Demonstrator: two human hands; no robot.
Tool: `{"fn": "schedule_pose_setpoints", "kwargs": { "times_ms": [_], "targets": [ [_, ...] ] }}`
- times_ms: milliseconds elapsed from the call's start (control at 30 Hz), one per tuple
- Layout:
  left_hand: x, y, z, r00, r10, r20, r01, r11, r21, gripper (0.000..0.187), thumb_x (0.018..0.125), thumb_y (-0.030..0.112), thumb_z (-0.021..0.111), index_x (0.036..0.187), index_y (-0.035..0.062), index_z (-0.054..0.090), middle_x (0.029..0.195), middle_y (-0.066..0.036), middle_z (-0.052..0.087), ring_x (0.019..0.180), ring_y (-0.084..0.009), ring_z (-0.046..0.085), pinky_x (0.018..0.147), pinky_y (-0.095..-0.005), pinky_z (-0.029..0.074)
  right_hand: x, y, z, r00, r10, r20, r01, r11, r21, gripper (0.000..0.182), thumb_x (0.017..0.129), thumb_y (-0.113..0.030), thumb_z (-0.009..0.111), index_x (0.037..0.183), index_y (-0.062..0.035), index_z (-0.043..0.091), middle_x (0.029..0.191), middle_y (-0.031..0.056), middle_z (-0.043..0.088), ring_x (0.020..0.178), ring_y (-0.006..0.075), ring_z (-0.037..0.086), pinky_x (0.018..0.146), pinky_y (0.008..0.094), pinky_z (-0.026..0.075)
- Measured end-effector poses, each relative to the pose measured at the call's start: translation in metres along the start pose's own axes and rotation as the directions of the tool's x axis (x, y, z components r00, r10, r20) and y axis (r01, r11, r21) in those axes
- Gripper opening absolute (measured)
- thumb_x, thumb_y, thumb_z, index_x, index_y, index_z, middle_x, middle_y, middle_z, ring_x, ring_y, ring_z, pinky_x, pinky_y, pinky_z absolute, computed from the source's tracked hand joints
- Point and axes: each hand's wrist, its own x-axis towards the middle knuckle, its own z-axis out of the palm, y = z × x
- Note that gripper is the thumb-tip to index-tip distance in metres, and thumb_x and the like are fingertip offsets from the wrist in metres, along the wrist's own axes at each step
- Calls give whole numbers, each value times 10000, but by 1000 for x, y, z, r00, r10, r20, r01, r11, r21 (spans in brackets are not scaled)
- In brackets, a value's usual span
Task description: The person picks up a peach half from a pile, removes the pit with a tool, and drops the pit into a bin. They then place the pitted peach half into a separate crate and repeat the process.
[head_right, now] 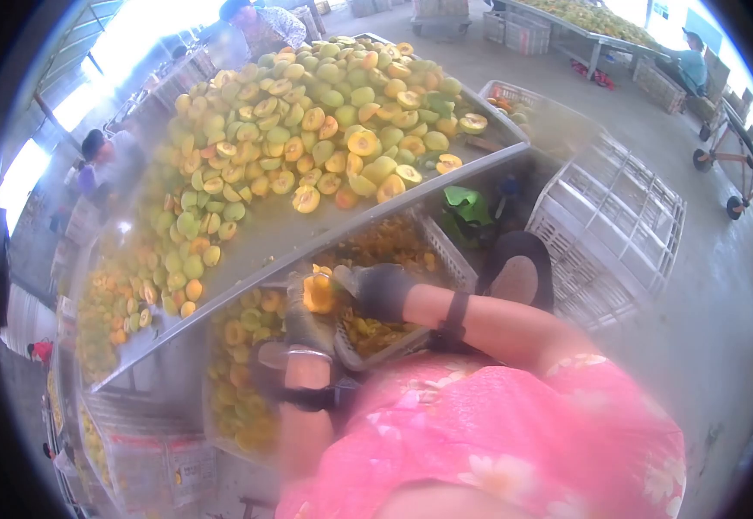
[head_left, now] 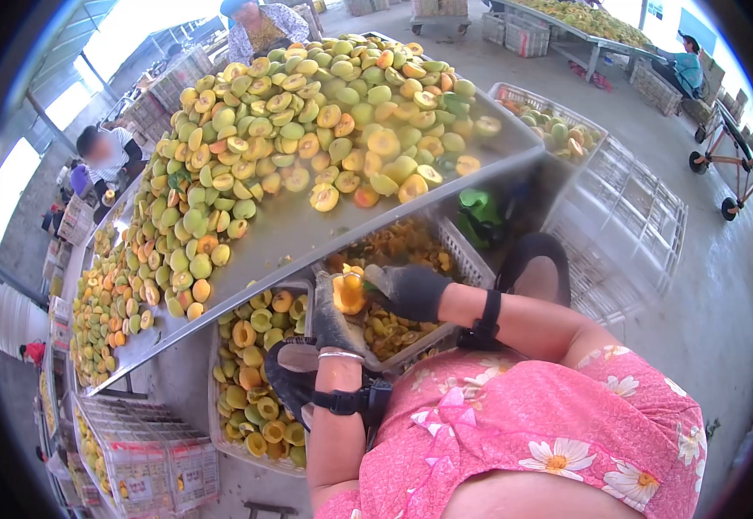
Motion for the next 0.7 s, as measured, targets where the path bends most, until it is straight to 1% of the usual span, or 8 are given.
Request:
{"fn": "schedule_pose_setpoints", "kwargs": {
  "times_ms": [133,200,233,333,367,500,567,700],
  "targets": [
    [12,-9,-13,990,117,-80,-107,987,121,298,929,328,569,1090,77,576,998,-42,614,867,-186,619,717,-299,535,3,20,16,968,-173,-185,115,951,-286,206,920,-217,477,1046,-56,503,798,166,632,646,330,638,516,440,489],
    [20,-10,-31,983,167,-78,-154,977,150,252,909,283,607,1063,85,591,926,-27,599,810,-171,613,704,-283,526,9,48,6,968,235,86,-207,945,-253,308,937,-256,455,1146,-32,488,860,191,653,681,351,649,555,440,499],
    [-5,19,-12,965,247,-84,-230,958,171,246,903,285,617,1050,89,593,903,-18,592,789,-150,602,700,-265,517,2,83,14,943,318,102,-282,921,-269,301,948,-276,398,1081,-38,527,1026,219,658,968,368,638,784,456,503],
    [14,68,-57,920,370,-131,-329,909,256,253,907,296,597,1040,82,613,931,-50,611,825,-177,610,769,-305,503,-13,72,2,909,381,168,-343,914,-218,467,971,-386,320,1154,-12,533,1071,245,638,1012,392,613,882,475,460],
    [25,81,-78,885,448,-124,-379,850,367,257,909,300,590,1037,79,619,940,-60,617,837,-186,613,792,-318,498,-14,68,-2,887,415,202,-372,902,-219,500,976,-401,301,1158,-6,547,1081,248,634,1024,396,606,902,476,449],
    [68,140,-175,572,767,290,-349,-93,933,309,916,266,550,1061,3,623,1026,-139,635,969,-230,591,892,-348,446,-9,93,29,878,386,284,-339,919,-201,518,971,-433,306,1191,-31,546,1110,218,634,1037,382,605,896,455,459],
    [71,155,-175,535,766,357,-279,-239,930,315,915,243,537,1069,-21,615,1048,-151,634,989,-241,586,907,-353,438,-10,95,34,922,302,244,-262,948,-182,450,943,-426,407,1180,-59,513,962,213,651,892,396,622,785,469,482],
    [77,152,-93,586,732,347,-463,-50,885,314,875,208,575,1073,-34,606,1070,-153,624,982,-264,592,912,-358,438,-14,62,0,950,121,288,-107,992,-65,339,915,-307,472,1020,-52,669,1030,189,663,961,346,634,862,423,487]
  ]
}}
